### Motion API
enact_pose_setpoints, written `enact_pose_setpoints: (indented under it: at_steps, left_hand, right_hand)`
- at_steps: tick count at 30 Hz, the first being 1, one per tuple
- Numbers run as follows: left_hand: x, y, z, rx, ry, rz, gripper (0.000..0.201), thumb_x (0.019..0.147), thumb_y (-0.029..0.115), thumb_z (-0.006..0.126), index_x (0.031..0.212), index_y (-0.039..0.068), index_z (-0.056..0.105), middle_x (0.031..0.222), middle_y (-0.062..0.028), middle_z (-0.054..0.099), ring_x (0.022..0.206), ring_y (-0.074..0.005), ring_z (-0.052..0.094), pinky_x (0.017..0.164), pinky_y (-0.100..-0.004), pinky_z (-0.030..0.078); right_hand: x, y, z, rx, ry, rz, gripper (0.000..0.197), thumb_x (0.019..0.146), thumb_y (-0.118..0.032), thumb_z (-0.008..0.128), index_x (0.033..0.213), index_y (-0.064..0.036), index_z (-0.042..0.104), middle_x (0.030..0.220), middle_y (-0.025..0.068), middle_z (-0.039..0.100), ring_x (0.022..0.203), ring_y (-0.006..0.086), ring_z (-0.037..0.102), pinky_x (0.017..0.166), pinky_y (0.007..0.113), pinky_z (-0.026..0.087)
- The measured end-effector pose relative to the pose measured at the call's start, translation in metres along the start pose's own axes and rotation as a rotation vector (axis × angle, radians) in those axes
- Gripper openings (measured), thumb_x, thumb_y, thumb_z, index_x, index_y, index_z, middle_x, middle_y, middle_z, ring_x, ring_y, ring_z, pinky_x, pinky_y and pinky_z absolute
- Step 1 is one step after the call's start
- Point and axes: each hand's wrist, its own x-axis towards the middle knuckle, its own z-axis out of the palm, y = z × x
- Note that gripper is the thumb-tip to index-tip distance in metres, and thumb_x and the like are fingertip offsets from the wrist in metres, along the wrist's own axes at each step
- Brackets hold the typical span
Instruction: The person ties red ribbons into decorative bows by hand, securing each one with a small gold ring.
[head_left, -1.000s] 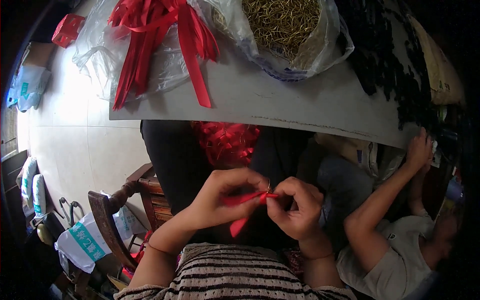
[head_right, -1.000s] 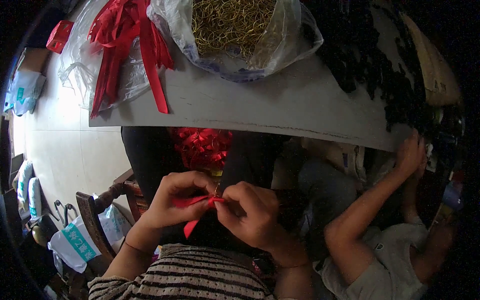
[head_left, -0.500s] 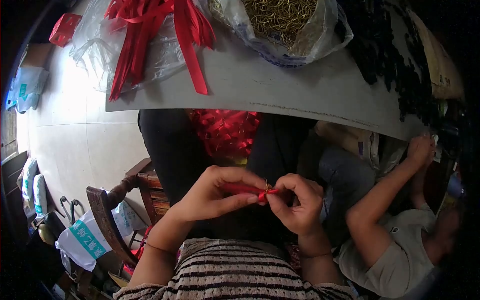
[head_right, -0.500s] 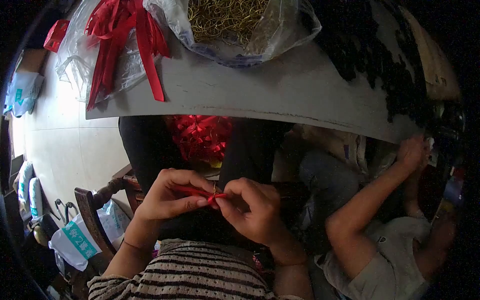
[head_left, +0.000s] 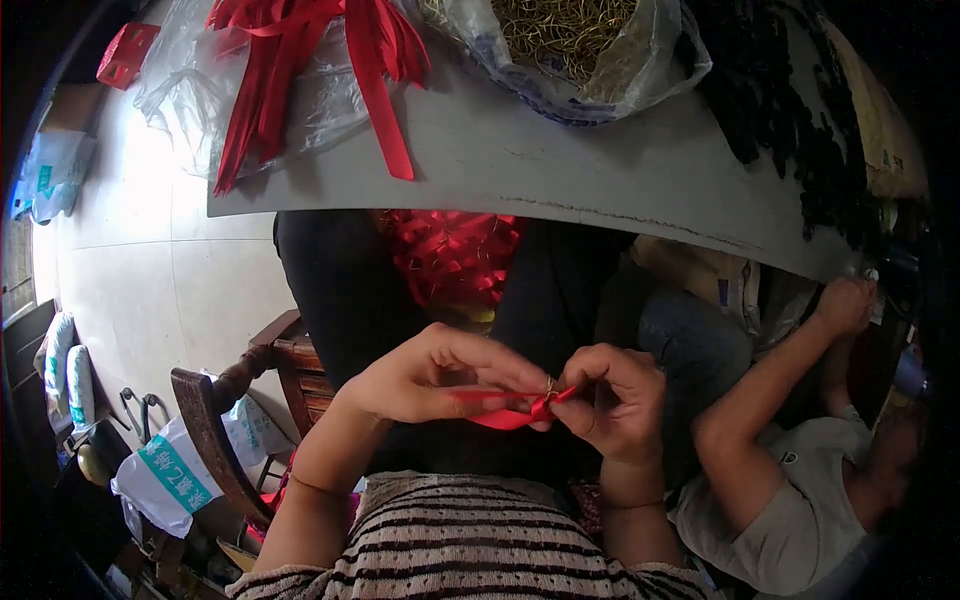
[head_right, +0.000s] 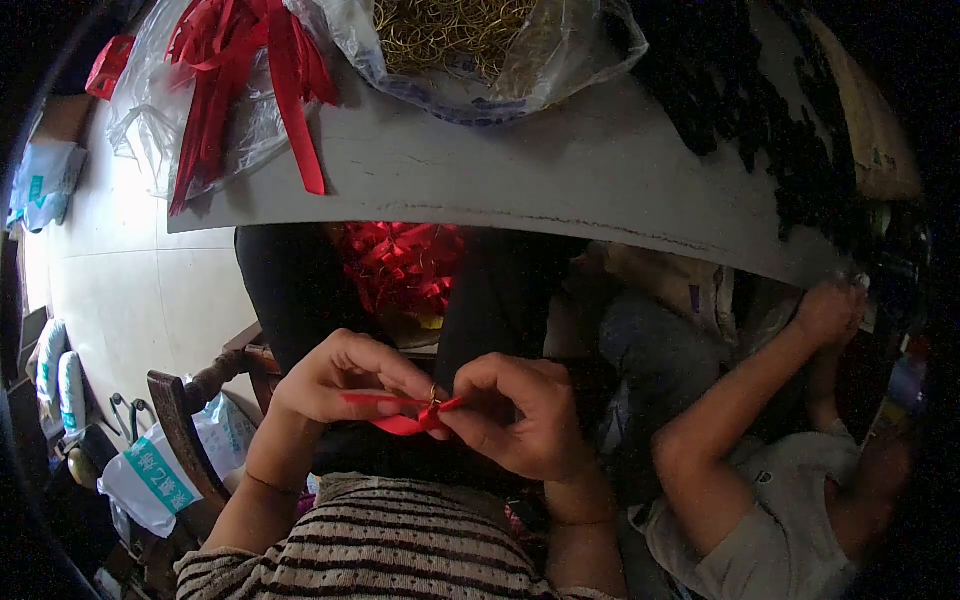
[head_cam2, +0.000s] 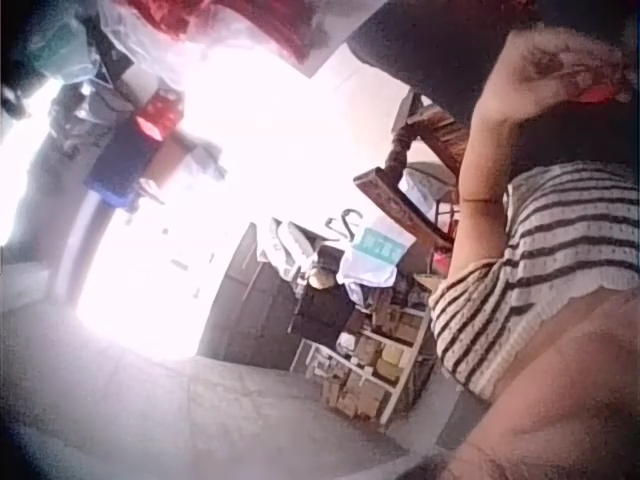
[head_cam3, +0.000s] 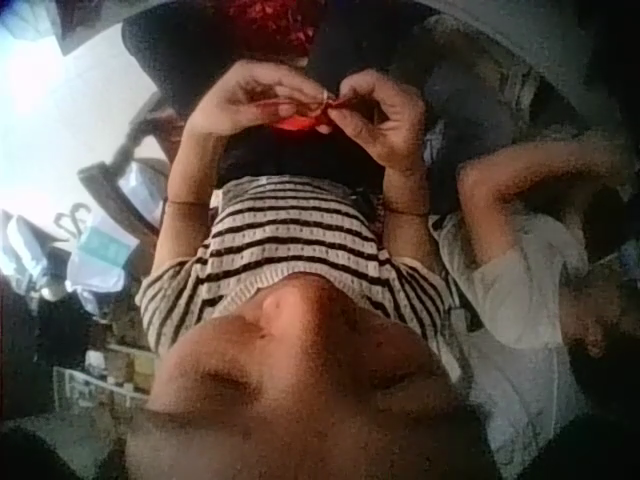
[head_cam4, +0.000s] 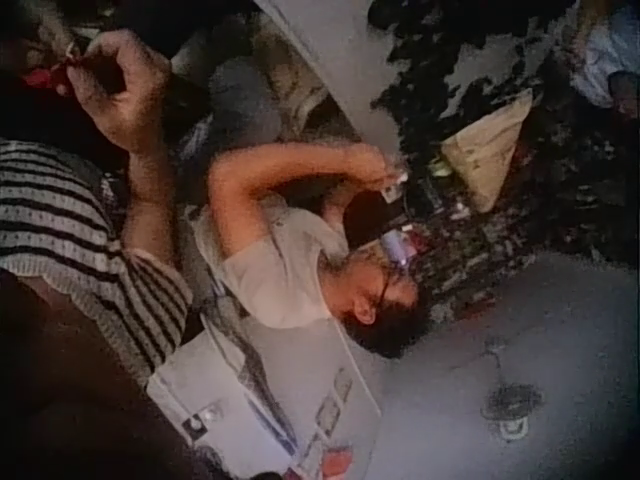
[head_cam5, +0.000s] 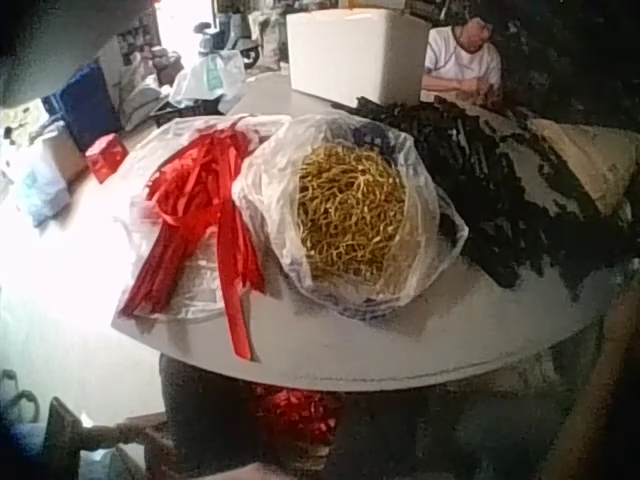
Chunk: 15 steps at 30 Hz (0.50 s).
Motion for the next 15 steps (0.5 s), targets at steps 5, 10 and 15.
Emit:
enact_pose_setpoints:
  at_steps: [5,10,15]
  left_hand:
    - [0.004,0.000,0.013,0.037,0.197,-0.020,0.027,0.082,-0.008,0.057,0.110,-0.006,0.056,0.105,-0.0131,0.062,0.100,-0.0197,0.061,0.091,-0.0295,0.046]
    - [0.007,0.001,0.018,0.380,0.291,0.022,0.025,0.080,-0.007,0.058,0.104,-0.001,0.059,0.097,-0.0086,0.062,0.091,-0.0161,0.062,0.084,-0.0275,0.049]
    - [0.010,0.002,0.021,0.561,0.340,0.084,0.025,0.079,-0.006,0.060,0.103,-0.001,0.058,0.099,-0.0101,0.062,0.094,-0.0164,0.062,0.082,-0.0278,0.050]
  right_hand:
    - [0.005,0.003,-0.002,-0.268,-0.052,-0.152,0.013,0.077,-0.004,0.069,0.082,-0.0005,0.057,0.068,0.0070,0.061,0.060,0.0125,0.063,0.051,0.024,0.048]
    - [0.006,0.003,0.001,-0.310,-0.018,-0.156,0.014,0.077,-0.005,0.069,0.081,-0.0005,0.056,0.069,0.0071,0.061,0.061,0.0142,0.063,0.052,0.024,0.049]
    - [0.006,0.003,0.002,-0.347,0.032,-0.189,0.014,0.078,-0.005,0.068,0.082,-0.0007,0.056,0.069,0.0071,0.060,0.056,0.0133,0.060,0.049,0.025,0.047]
